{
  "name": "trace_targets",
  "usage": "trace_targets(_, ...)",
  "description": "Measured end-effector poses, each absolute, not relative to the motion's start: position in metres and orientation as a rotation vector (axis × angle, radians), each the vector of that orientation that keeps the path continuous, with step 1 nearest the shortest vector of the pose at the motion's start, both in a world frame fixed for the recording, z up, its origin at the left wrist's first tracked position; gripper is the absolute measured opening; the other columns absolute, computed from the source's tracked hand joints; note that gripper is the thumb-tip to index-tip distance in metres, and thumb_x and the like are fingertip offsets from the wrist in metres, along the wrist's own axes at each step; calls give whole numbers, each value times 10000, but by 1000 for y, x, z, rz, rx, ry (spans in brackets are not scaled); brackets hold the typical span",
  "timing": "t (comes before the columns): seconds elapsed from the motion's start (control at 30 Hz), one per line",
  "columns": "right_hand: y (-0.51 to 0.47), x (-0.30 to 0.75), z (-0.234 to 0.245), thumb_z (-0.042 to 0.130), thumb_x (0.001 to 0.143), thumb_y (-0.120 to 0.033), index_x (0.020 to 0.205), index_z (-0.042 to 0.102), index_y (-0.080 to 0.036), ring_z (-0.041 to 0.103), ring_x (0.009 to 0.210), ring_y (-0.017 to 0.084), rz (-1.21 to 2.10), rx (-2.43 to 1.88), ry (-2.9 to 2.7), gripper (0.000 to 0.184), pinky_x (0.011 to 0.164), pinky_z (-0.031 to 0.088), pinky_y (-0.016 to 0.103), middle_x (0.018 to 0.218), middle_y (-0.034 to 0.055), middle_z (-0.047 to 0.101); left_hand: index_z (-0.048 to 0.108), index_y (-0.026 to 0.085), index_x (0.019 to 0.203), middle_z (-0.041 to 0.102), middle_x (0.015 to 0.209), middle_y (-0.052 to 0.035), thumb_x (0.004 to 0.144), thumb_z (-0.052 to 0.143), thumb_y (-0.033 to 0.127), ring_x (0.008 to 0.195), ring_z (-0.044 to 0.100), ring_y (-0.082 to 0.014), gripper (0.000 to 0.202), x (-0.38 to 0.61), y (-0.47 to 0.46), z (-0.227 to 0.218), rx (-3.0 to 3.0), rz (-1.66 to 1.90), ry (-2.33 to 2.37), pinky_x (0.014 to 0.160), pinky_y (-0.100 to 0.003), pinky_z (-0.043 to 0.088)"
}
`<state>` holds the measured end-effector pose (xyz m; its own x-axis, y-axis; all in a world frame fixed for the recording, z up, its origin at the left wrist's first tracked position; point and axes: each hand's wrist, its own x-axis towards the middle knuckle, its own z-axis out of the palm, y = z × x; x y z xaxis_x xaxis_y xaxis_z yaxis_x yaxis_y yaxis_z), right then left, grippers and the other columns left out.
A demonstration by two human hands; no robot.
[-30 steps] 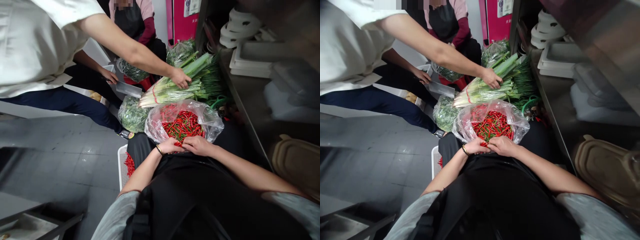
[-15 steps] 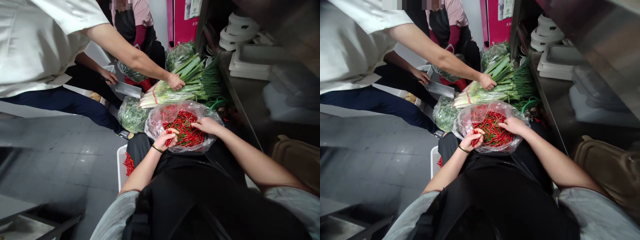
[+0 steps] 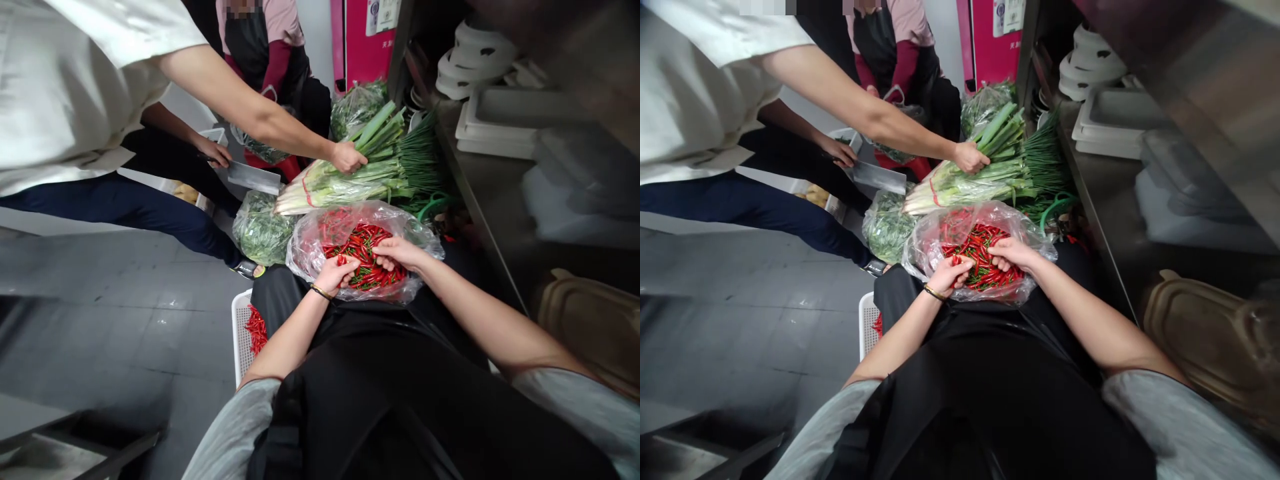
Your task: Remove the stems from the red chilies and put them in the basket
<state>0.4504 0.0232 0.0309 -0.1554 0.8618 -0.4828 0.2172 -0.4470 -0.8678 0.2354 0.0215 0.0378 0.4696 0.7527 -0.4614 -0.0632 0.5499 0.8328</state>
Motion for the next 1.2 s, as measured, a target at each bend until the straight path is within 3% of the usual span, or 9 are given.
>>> trace_targets(0.1, 10, 427, 37, 623, 760, -523, 680, 561, -178, 541, 472, 111, 1523, -1573, -1613, 359, 471, 407, 224, 583, 14, 625, 591, 135, 921, 487, 495, 72, 611, 776, 455, 346, 342, -28, 482, 242, 18, 36, 891, 605, 998, 330, -157, 193)
trace_targets(0.27, -15, 389, 44, 536, 851, -431, 673, 595, -185, 591, 653, 153, 859, -1768, -2118, 310, 591, 358, 244, 698, 48, 663, 502, 163, 753, 489, 463, 79, 596, 785, 443, 329, 338, -24, 428, 235, 11, 33, 852, 768, 1011, 331, -152, 194)
trace_targets(0.43, -24, 393, 43, 437, 888, -458, 590, 514, -179, 500, 569, 112, 1171, -1484, -2051, 415, 572, 338, 235, 596, 9, 580, 466, 170, 714, 490, 467, 79, 571, 792, 452, 330, 341, -24, 454, 234, 10, 29, 700, 886, 1028, 332, -154, 187)
trace_targets(0.57, -23, 395, 45, 491, 838, -487, 561, 488, -180, 450, 522, 95, 1351, -1400, -1954, 413, 526, 322, 230, 542, -17, 532, 497, 174, 694, 475, 467, 71, 642, 737, 472, 354, 349, -37, 386, 235, 3, 35, 836, 941, 1070, 357, -181, 232)
trace_targets(0.73, -20, 398, 57, 582, 759, -500, 542, 505, -180, 419, 425, 88, 1608, -1446, -1894, 394, 455, 302, 229, 449, -38, 479, 644, 165, 728, 654, 724, -27, 685, 742, 362, 669, 574, -101, 224, 228, -9, 63, 1418, 1065, 1028, 652, -229, 453)
trace_targets(0.83, -21, 404, 78, 542, 794, -537, 604, 535, -178, 444, 401, 92, 1774, -1251, -1669, 405, 426, 319, 221, 456, -31, 516, 605, 177, 760, 611, 632, 11, 716, 716, 389, 530, 514, -74, 244, 229, -6, 74, 1178, 1164, 1036, 524, -207, 409)
trace_targets(0.97, -24, 398, 89, 491, 838, -527, 552, 489, -185, 416, 410, 83, 1581, -1137, -1601, 445, 452, 328, 225, 451, -24, 500, 526, 193, 792, 511, 519, 70, 719, 703, 440, 368, 369, -45, 312, 236, -3, 75, 769, 1150, 932, 372, -184, 248)
trace_targets(1.1, -23, 398, 62, 439, 865, -502, 480, 401, -196, 416, 477, 98, 1118, -1389, -1884, 493, 511, 314, 246, 463, -7, 469, 603, 177, 747, 580, 615, 30, 685, 749, 373, 529, 508, -63, 252, 233, -9, 81, 1044, 1312, 1012, 523, -194, 401)
trace_targets(1.2, -15, 421, 45, 396, 892, -447, 510, 499, -195, 488, 533, 139, 945, -1651, -2129, 469, 564, 339, 277, 534, 32, 554, 632, 166, 730, 623, 696, -6, 657, 772, 337, 629, 562, -89, 233, 226, -8, 91, 1179, 1296, 1011, 607, -216, 446)
